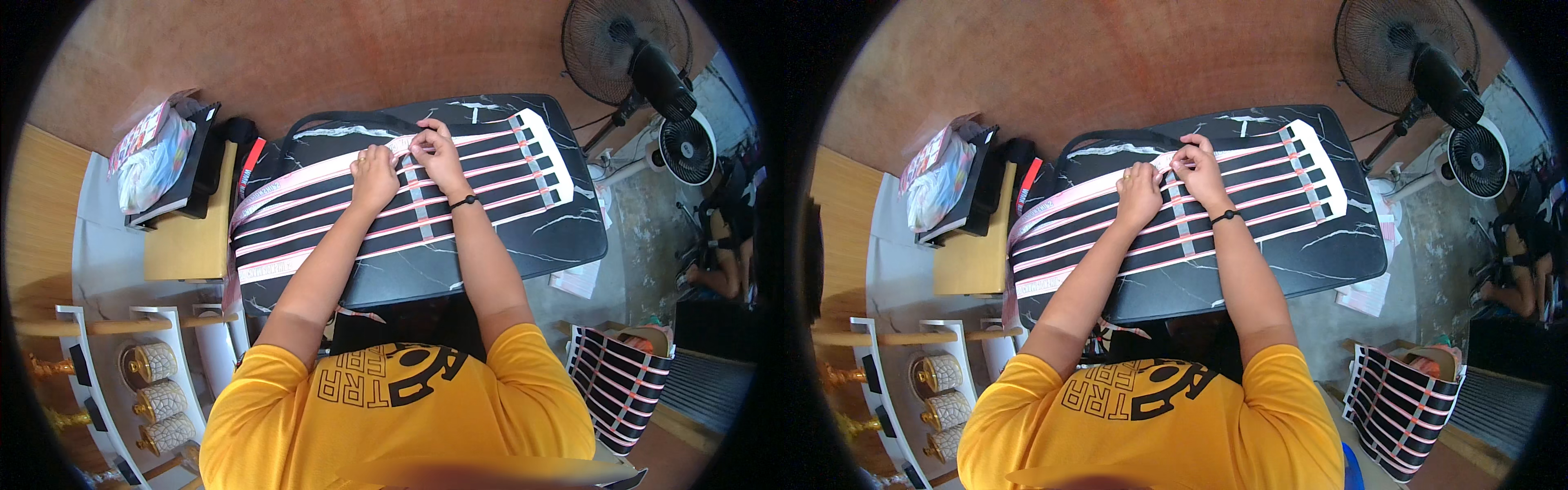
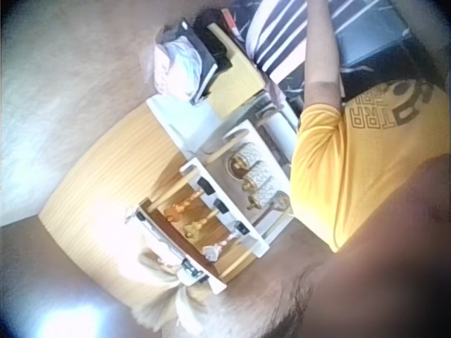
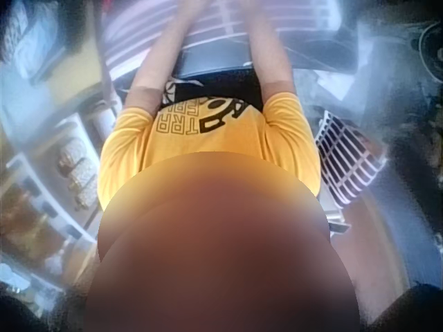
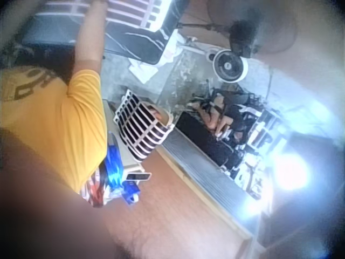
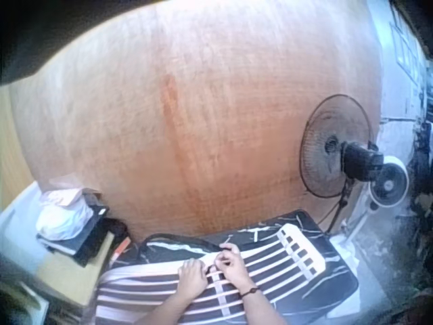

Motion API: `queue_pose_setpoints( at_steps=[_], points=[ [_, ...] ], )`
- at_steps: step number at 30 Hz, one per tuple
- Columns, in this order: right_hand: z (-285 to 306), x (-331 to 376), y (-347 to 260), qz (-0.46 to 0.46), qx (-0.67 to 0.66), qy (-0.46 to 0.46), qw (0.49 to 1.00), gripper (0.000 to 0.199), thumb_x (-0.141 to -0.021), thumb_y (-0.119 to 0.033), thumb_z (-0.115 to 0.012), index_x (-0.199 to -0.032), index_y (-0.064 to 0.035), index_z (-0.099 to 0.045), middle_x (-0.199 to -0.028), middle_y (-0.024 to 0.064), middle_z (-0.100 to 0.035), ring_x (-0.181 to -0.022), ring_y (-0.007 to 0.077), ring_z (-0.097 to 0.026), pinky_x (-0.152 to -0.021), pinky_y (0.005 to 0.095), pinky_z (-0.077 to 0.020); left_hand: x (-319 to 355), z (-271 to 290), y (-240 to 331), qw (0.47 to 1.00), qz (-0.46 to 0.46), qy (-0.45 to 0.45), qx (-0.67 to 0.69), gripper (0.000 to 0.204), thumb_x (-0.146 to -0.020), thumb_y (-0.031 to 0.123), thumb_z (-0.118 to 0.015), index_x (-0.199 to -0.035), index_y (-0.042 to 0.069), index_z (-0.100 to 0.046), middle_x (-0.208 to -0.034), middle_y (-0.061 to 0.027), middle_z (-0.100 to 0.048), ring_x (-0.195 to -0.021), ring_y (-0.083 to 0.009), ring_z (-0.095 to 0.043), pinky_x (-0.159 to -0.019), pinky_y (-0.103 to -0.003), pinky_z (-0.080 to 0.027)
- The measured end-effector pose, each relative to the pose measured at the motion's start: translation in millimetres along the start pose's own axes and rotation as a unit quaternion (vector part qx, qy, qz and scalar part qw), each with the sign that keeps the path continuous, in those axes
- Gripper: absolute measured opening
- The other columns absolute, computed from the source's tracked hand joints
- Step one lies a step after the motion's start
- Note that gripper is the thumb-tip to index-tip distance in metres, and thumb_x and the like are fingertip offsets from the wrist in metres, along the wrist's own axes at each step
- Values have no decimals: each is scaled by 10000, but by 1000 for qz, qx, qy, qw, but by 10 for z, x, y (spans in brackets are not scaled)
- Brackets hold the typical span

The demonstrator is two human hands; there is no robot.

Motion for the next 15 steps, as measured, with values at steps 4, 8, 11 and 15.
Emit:
queue_pose_setpoints(
  at_steps=[4,8,11,15],
  points=[
    [2,9,-6,24,-32,-4,999,77,-838,2,-694,-854,-38,-631,-1229,99,-478,-1070,209,-571,-918,322,-495,17,1,9,1000,2,2,-6,145,-916,172,-572,-976,39,-572,-1019,-152,-571,-1040,-349,-534,-899,-503,-366],
    [75,25,-58,-6,-166,0,986,46,-894,-21,-638,-876,-51,-608,-1221,59,-469,-1060,138,-521,-914,299,-449,18,-10,-4,1000,4,-7,-11,175,-911,178,-581,-1008,33,-583,-1057,-164,-575,-1069,-354,-528,-910,-505,-363],
    [110,20,-160,-5,-172,-13,985,35,-942,-37,-603,-909,-49,-595,-1127,44,-539,-961,106,-530,-859,272,-454,23,-15,-16,1000,7,10,-9,178,-919,179,-575,-1014,28,-580,-1061,-159,-575,-1075,-350,-526,-914,-509,-361],
    [51,64,-308,-53,-53,-30,997,56,-966,-61,-601,-989,-12,-614,-956,31,-644,-853,89,-608,-789,236,-496,41,17,-2,999,4,38,26,171,-927,183,-570,-1040,56,-589,-1057,-133,-574,-1065,-335,-527,-916,-510,-359]
  ],
)
Point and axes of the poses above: each hand's wrist, its own x-axis away from the middle knuckle, its own z-axis out of the back of the hand, y = z × x, the point moved 3 cm from there along -x, towards the middle knuckle
